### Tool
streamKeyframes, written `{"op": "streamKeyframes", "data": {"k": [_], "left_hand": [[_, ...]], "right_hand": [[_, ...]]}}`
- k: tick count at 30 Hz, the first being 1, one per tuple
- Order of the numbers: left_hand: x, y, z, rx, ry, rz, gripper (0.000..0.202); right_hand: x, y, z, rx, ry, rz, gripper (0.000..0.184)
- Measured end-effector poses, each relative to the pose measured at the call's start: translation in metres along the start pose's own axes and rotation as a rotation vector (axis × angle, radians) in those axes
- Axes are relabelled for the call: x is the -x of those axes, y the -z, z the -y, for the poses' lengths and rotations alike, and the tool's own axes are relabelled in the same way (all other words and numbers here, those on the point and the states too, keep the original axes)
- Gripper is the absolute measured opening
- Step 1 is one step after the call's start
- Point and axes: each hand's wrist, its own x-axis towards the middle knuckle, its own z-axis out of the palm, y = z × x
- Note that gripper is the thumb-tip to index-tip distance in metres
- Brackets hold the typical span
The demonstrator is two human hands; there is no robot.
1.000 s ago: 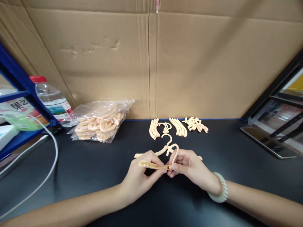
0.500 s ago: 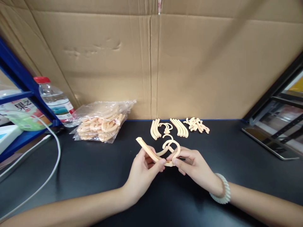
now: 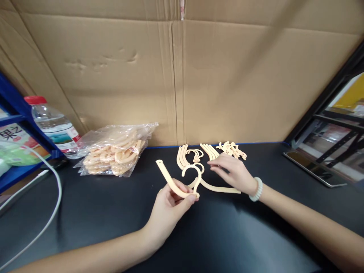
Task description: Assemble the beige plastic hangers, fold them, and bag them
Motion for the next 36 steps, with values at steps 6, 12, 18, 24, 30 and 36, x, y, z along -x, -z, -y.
{"op": "streamKeyframes", "data": {"k": [6,12,18,24,30,36], "left_hand": [[-0.002,0.000,-0.002,-0.022,-0.016,0.019,0.022],[-0.001,-0.001,-0.002,-0.020,-0.016,0.040,0.022],[-0.001,0.001,0.000,-0.010,-0.019,0.048,0.024],[-0.001,0.001,0.000,-0.019,-0.015,0.042,0.024],[-0.001,0.002,0.002,-0.024,-0.006,0.055,0.025],[-0.002,0.002,0.001,-0.073,0.012,0.070,0.022]], "right_hand": [[-0.013,-0.005,-0.048,0.257,0.036,0.100,0.019],[-0.014,-0.011,-0.051,0.132,-0.017,0.062,0.018],[-0.017,-0.002,-0.038,-0.134,-0.201,-0.172,0.025],[-0.007,0.003,-0.016,-0.418,-0.361,-0.276,0.034],[-0.001,0.004,0.006,-0.669,-0.520,-0.410,0.027],[0.003,0.000,0.019,-0.795,-0.592,-0.494,0.051]]}}
